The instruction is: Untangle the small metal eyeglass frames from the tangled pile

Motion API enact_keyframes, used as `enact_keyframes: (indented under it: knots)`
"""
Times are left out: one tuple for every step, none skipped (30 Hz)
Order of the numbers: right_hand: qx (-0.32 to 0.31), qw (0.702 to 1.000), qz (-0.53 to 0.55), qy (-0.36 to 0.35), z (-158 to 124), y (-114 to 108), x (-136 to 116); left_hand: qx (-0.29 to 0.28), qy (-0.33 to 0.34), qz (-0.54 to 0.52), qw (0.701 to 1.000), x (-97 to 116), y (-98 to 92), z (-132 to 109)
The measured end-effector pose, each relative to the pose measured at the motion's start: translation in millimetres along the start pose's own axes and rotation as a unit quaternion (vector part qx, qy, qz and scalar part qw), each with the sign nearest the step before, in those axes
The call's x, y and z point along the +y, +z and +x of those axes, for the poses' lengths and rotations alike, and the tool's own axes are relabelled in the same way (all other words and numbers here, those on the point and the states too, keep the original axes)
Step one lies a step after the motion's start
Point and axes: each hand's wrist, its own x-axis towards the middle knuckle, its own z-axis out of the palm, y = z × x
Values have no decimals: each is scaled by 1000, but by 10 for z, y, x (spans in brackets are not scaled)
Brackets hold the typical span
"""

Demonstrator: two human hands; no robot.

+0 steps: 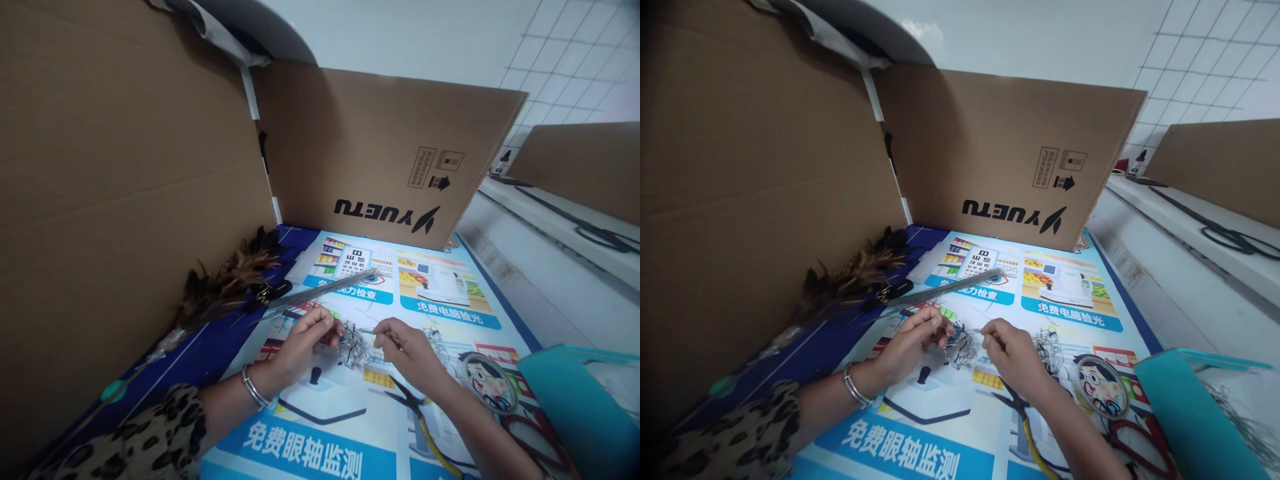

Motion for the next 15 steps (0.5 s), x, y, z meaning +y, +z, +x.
enact_keyframes:
  knots:
    - [-1, 1000, 4, 6, -5, 3, -6, 1, 1, 8, 1000, 0, 6, -5]
    - [-4, 1000, 5, 11, -8, 7, -13, 2, 4, 17, 1000, -2, 9, -9]
    - [-5, 1000, 0, 12, -10, 12, -22, 4, 8, 28, 1000, -7, 11, -13]
    - [-3, 1000, -9, 4, -10, 19, -33, 7, 13, 39, 999, -14, 12, -17]
    - [2, 1000, -20, -11, -8, 26, -48, 10, 17, 47, 999, -22, 13, -20]
    - [11, 999, -30, -30, -4, 35, -64, 13, 20, 52, 998, -30, 15, -24]
    - [23, 998, -37, -50, 1, 46, -81, 16, 20, 54, 998, -37, 19, -28]
    - [35, 996, -41, -66, 7, 58, -98, 18, 19, 53, 998, -42, 24, -34]
    - [45, 995, -42, -76, 12, 73, -114, 19, 16, 47, 999, -45, 32, -40]
    - [53, 994, -43, -80, 16, 89, -131, 19, 12, 37, 999, -45, 42, -48]
    - [59, 994, -43, -79, 18, 107, -147, 18, 8, 28, 999, -44, 53, -56]
    - [63, 994, -44, -75, 18, 126, -163, 16, 5, 20, 1000, -40, 64, -65]
    - [67, 994, -46, -69, 16, 145, -180, 12, 1, 15, 1000, -37, 74, -74]
    - [72, 994, -49, -62, 12, 165, -197, 8, -2, 13, 1000, -34, 83, -82]
    - [76, 994, -53, -53, 7, 183, -214, 5, -4, 14, 1000, -32, 91, -90]
